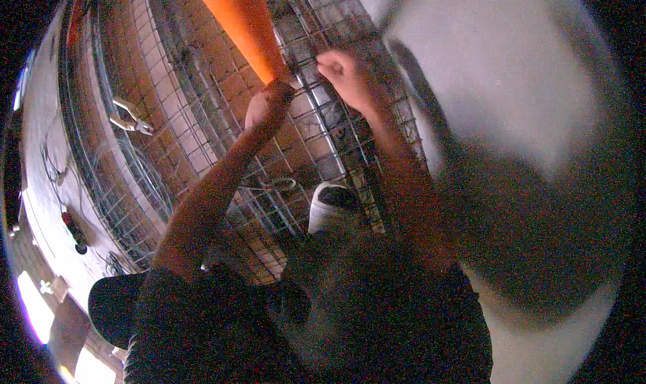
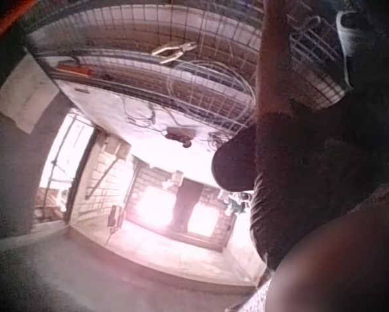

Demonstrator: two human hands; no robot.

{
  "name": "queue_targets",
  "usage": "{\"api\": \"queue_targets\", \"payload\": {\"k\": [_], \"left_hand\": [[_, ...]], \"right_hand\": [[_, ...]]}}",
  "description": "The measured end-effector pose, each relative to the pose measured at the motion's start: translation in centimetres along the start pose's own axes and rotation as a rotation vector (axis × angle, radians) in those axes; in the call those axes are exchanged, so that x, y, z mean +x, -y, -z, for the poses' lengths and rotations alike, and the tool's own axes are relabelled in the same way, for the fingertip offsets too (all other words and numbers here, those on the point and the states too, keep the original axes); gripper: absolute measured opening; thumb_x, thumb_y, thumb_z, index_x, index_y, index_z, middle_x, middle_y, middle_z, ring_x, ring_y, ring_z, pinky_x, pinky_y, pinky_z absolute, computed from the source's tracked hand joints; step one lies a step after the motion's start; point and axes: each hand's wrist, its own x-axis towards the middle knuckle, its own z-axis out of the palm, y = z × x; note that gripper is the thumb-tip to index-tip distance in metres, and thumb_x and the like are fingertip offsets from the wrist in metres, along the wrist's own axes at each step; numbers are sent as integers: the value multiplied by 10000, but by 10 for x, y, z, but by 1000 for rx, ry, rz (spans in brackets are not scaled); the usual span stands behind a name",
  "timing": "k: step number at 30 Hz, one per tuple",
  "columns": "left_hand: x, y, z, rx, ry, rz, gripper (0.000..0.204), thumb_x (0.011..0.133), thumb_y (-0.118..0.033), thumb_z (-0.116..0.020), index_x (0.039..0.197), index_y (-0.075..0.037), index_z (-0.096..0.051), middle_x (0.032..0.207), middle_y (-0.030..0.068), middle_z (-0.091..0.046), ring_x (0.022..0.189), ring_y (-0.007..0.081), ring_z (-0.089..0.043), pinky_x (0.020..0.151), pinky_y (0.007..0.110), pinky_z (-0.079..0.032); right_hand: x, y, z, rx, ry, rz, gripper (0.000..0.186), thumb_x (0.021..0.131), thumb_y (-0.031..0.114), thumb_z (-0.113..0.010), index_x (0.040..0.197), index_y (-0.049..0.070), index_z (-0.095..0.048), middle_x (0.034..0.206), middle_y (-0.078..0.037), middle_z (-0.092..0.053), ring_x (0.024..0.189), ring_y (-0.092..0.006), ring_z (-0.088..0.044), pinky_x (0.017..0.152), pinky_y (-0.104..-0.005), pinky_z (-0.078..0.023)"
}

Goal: The recorder uses wire to secure an orange PVC pipe to a wire mesh floor grid for concrete reinforcement.

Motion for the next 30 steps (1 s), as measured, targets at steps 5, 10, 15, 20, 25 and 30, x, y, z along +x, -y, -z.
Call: {"api": "queue_targets", "payload": {"k": [5, 10, 15, 20, 25, 30], "left_hand": [[3, 8, -2, -121, -29, -92, 159, 879, -195, -511, 949, -152, -647, 960, 104, -624, 790, 333, -637, 682, 424, -524], [11, 3, -1, -228, 23, -42, 173, 868, -178, -532, 963, -158, -675, 920, 102, -636, 790, 317, -640, 699, 404, -525], [19, -7, 1, -181, 66, -19, 171, 848, -117, -535, 932, -134, -683, 914, 109, -649, 811, 287, -641, 714, 384, -521], [25, 4, -2, -165, 65, -107, 177, 841, -90, -527, 913, -119, -687, 874, 110, -660, 817, 282, -643, 722, 380, -521], [21, -4, -5, -115, 74, 17, 187, 873, -172, -508, 934, -128, -679, 849, 109, -664, 827, 309, -640, 711, 408, -528], [10, -17, 13, 133, 144, -14, 194, 877, -236, -518, 983, -137, -647, 938, 103, -637, 863, 302, -627, 708, 419, -521]], "right_hand": [[-56, -16, -20, -270, -49, -26, 156, 810, 179, -643, 915, 67, -670, 925, -132, -618, 897, -290, -585, 798, -380, -462], [-53, -16, -52, -634, -274, 134, 169, 721, 158, -691, 889, 149, -690, 848, -85, -553, 854, -285, -530, 728, -434, -435], [-54, -23, -61, -714, -343, 105, 188, 722, 172, -688, 909, 200, -689, 964, -73, -535, 927, -281, -518, 754, -453, -425], [-54, -17, -63, -769, -308, 32, 207, 728, 191, -687, 933, 218, -680, 1029, -80, -517, 972, -297, -507, 769, -466, -421], [-52, -14, -60, -754, -296, 20, 186, 724, 197, -694, 908, 214, -673, 1064, -94, -511, 1044, -310, -481, 803, -479, -414], [-51, -15, -64, -722, -360, -8, 139, 702, 203, -713, 833, 191, -670, 1071, -92, -508, 1058, -314, -468, 833, -515, -382]]}}
